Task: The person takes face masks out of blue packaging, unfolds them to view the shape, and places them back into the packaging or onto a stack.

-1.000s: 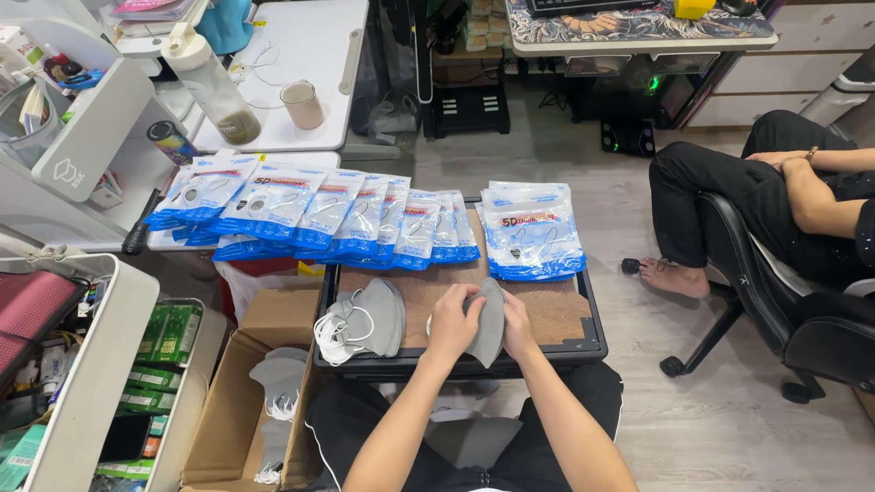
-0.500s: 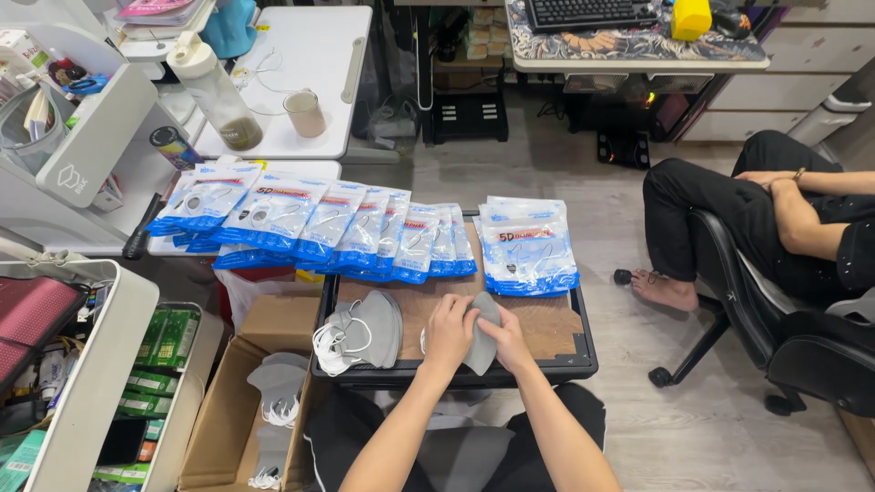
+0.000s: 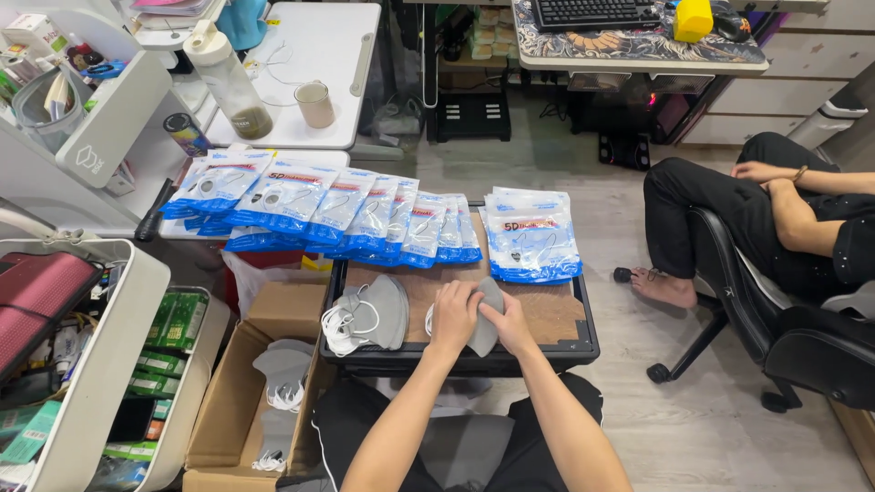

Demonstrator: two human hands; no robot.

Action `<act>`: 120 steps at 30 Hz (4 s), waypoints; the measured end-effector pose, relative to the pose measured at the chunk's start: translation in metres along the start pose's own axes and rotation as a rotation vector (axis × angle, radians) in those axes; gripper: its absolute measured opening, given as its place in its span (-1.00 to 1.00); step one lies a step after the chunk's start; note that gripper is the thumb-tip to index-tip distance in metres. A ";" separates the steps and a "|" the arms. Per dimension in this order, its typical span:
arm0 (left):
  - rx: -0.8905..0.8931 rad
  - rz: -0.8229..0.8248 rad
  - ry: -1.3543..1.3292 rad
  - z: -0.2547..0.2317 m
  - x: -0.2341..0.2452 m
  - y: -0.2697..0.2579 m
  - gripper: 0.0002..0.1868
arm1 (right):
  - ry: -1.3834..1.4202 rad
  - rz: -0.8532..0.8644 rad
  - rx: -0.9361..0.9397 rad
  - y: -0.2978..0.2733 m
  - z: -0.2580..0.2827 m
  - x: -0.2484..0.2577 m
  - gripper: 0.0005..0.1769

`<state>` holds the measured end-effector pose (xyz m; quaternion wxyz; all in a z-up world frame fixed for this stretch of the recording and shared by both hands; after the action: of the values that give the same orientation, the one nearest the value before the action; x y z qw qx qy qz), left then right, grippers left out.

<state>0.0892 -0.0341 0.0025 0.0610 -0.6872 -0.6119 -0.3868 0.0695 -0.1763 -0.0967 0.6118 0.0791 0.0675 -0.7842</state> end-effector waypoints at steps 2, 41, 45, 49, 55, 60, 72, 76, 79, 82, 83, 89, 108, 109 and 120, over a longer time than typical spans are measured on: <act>-0.004 -0.006 -0.016 0.000 0.001 -0.002 -0.81 | -0.008 -0.013 0.007 -0.005 0.010 -0.005 -0.59; 0.224 -0.095 0.541 0.146 0.119 -0.030 -0.40 | -0.197 -0.011 0.090 -0.016 0.030 -0.011 -0.59; 0.086 -0.245 0.611 0.133 0.126 -0.031 -0.44 | -0.191 -0.019 0.096 -0.013 0.026 -0.009 -0.58; 0.063 -0.269 0.626 0.134 0.123 -0.032 -0.56 | -0.186 -0.009 0.103 -0.011 0.023 -0.008 -0.62; 0.272 -0.067 0.548 0.168 0.109 -0.026 -0.38 | -0.189 -0.001 0.118 -0.014 0.028 -0.011 -0.65; 0.154 -0.185 0.600 0.145 0.117 -0.029 -0.45 | -0.202 -0.025 0.130 -0.015 0.029 -0.011 -0.66; 0.028 -0.358 0.596 0.118 0.130 -0.030 -0.91 | -0.210 -0.023 0.113 -0.016 0.032 -0.012 -0.69; 0.027 -0.343 0.603 0.118 0.136 -0.027 -0.91 | -0.203 -0.025 0.114 -0.020 0.038 -0.015 -0.70; 0.066 -0.287 0.573 0.112 0.148 -0.020 -0.91 | -0.187 -0.025 0.108 -0.019 0.035 -0.014 -0.70; 0.080 -0.179 0.453 0.075 0.166 -0.012 -0.94 | -0.184 -0.020 0.101 -0.019 0.042 -0.015 -0.70; 0.063 -0.146 0.328 0.053 0.174 -0.011 -0.96 | -0.183 -0.018 0.115 -0.020 0.047 -0.016 -0.74; 0.062 -0.081 -0.218 0.014 0.154 0.004 -0.95 | -0.156 -0.019 0.129 -0.028 0.060 -0.022 -0.81; 0.143 0.099 -0.073 0.003 0.008 -0.002 -0.79 | 0.053 0.013 0.070 -0.010 0.021 -0.014 -0.76; 0.144 0.099 -0.073 0.002 0.008 -0.003 -0.79 | 0.053 0.013 0.069 -0.007 0.017 -0.012 -0.76; 0.065 -0.018 0.074 0.006 -0.008 -0.011 -0.81 | 0.033 0.071 0.122 -0.012 0.031 -0.014 -0.77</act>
<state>0.0830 -0.0345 -0.0111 0.1023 -0.6645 -0.6276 -0.3926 0.0597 -0.1665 -0.0631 0.6320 0.1317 0.0268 -0.7633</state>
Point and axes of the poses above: each hand's wrist, its own y-axis towards the middle knuckle, its own x-axis out of the back of the hand, z = x × y, the point moved 9 cm from there along y, towards the middle knuckle, and after that the axes turned 5 degrees about x, right-handed, at the moved point
